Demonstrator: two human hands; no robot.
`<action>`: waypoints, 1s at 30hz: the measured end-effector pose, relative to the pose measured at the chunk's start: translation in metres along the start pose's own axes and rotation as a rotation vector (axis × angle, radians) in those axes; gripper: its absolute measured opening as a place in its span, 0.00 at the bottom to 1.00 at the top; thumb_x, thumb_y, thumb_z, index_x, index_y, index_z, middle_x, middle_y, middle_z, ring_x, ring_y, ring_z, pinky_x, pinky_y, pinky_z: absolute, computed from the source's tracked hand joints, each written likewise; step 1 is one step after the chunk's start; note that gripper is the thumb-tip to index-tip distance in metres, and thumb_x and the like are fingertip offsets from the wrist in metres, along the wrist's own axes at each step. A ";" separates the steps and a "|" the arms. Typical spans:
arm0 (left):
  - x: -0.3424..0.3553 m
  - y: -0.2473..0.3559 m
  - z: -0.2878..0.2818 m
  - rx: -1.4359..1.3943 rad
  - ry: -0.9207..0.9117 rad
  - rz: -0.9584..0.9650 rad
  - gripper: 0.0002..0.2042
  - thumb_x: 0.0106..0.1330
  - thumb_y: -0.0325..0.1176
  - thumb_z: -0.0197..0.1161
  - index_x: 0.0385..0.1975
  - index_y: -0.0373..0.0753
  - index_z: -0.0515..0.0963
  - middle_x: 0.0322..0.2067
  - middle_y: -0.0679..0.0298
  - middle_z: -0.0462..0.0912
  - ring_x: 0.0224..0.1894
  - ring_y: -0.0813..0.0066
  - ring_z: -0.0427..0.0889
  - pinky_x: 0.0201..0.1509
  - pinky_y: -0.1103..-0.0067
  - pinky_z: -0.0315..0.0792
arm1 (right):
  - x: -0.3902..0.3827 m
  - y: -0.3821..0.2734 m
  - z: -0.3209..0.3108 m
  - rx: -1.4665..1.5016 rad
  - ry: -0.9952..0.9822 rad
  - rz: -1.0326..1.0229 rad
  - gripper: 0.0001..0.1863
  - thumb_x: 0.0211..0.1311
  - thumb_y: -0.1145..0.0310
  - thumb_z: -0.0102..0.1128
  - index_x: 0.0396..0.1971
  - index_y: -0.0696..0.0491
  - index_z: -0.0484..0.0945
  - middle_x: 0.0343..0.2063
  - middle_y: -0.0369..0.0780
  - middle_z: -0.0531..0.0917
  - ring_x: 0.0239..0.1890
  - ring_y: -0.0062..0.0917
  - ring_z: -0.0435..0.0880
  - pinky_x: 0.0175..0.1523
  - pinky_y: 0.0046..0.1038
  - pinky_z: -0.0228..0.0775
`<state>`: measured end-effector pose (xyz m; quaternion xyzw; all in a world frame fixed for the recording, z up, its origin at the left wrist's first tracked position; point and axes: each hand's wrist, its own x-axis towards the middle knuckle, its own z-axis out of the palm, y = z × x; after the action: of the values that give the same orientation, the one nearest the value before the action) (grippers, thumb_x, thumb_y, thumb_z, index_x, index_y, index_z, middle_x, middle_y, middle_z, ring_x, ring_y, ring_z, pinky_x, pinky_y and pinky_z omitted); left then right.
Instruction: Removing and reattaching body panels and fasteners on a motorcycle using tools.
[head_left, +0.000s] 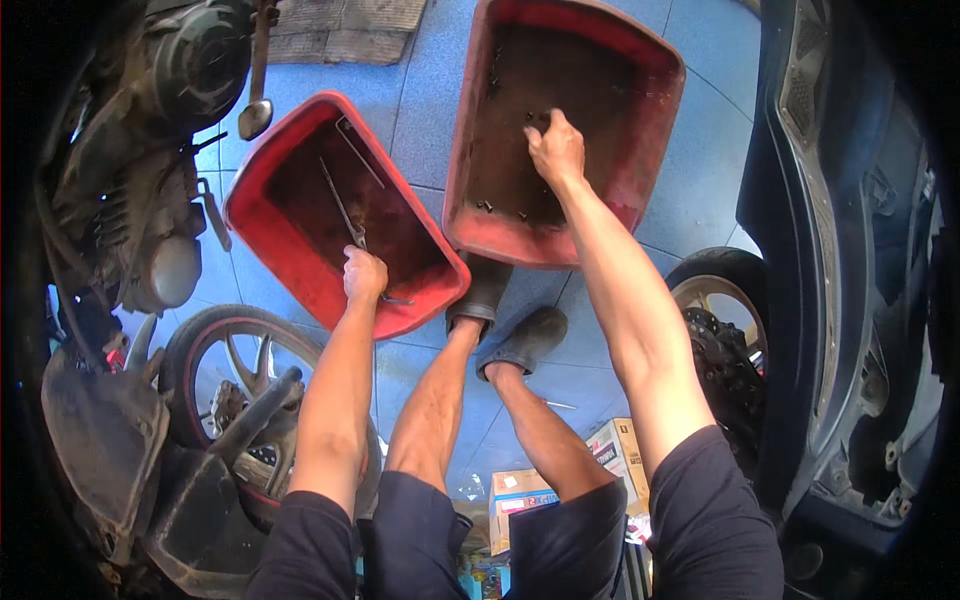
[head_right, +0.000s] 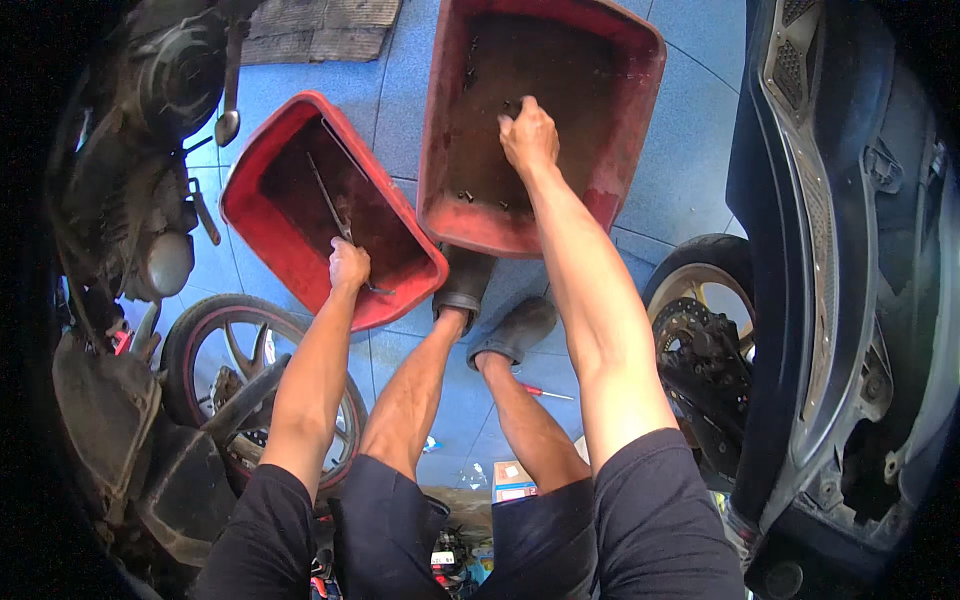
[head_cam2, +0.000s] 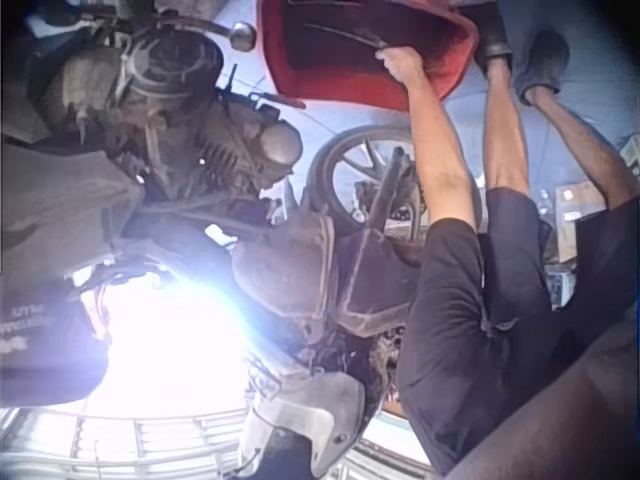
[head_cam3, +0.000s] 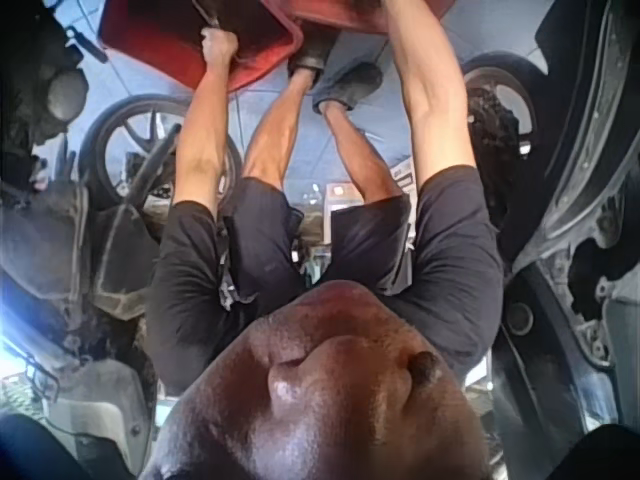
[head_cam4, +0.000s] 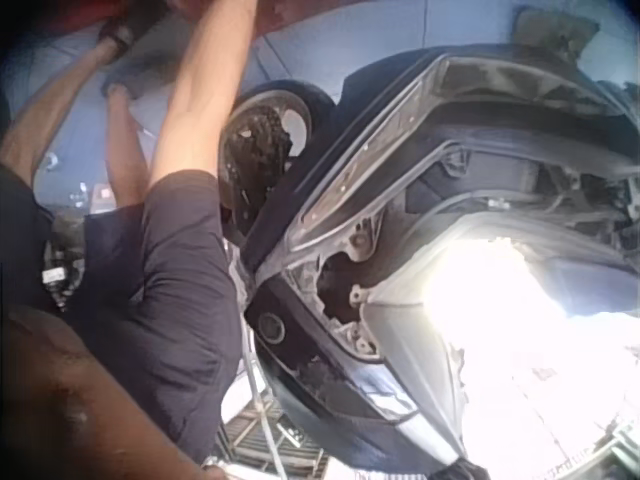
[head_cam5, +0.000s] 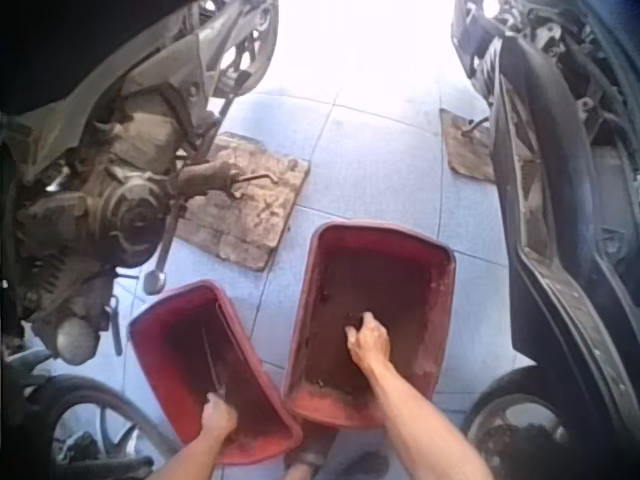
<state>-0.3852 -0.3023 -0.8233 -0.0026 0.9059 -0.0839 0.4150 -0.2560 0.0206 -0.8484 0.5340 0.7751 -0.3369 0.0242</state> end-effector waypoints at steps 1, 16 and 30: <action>0.002 0.002 0.001 0.002 -0.002 0.004 0.20 0.63 0.33 0.55 0.49 0.27 0.60 0.46 0.33 0.76 0.50 0.39 0.78 0.55 0.58 0.73 | 0.013 -0.002 0.006 -0.010 0.006 -0.013 0.16 0.57 0.65 0.61 0.43 0.56 0.78 0.40 0.52 0.82 0.44 0.47 0.82 0.50 0.43 0.73; 0.013 0.029 -0.023 -0.230 0.289 0.317 0.21 0.59 0.34 0.61 0.49 0.29 0.69 0.46 0.39 0.75 0.50 0.42 0.75 0.55 0.60 0.69 | 0.041 -0.020 0.023 -0.012 -0.089 -0.291 0.22 0.56 0.67 0.57 0.52 0.50 0.75 0.42 0.53 0.78 0.45 0.50 0.80 0.47 0.44 0.75; 0.043 0.047 -0.019 -0.316 0.438 0.217 0.15 0.57 0.31 0.61 0.42 0.31 0.74 0.37 0.44 0.81 0.42 0.46 0.81 0.48 0.62 0.74 | 0.090 -0.022 0.058 0.072 -0.040 -0.118 0.13 0.53 0.63 0.59 0.38 0.52 0.81 0.40 0.49 0.80 0.43 0.45 0.82 0.46 0.43 0.77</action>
<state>-0.4246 -0.2562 -0.8505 0.0480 0.9707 0.1047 0.2107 -0.3315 0.0578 -0.9183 0.4812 0.7920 -0.3757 0.0006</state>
